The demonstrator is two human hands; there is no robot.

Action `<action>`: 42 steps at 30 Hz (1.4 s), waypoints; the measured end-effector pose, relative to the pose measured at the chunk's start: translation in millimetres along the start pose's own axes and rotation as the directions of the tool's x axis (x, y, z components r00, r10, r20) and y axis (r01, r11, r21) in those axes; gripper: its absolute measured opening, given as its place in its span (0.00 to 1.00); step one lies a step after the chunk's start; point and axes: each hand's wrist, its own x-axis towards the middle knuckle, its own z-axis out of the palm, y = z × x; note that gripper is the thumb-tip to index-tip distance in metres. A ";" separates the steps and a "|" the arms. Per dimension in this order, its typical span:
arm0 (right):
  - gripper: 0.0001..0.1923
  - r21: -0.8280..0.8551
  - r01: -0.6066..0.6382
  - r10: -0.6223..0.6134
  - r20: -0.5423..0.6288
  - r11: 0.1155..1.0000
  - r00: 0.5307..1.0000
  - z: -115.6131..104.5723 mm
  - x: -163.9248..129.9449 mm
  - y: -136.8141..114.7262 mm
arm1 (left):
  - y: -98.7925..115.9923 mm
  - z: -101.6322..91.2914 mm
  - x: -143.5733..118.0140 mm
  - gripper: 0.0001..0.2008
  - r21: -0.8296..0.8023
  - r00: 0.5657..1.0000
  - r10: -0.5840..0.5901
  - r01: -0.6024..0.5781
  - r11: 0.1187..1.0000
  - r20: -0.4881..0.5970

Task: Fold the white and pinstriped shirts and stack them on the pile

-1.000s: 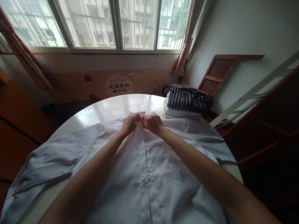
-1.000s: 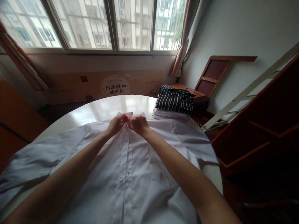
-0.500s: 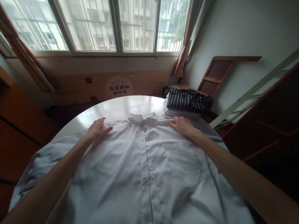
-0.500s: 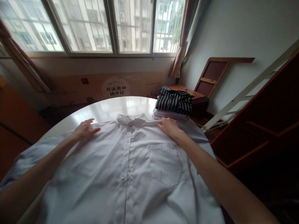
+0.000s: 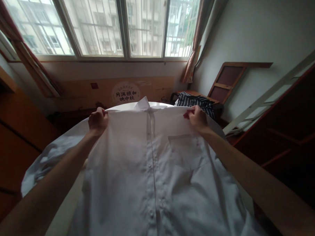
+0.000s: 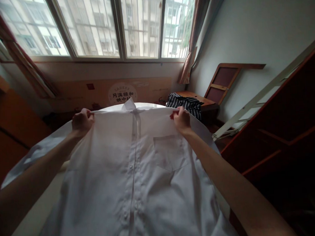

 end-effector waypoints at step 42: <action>0.10 -0.065 0.365 -0.289 0.492 0.929 0.821 88.3 -101.7 -62.7 | 86.2 61.5 -114.2 0.03 -0.759 0.892 0.271 0.113 0.641 0.362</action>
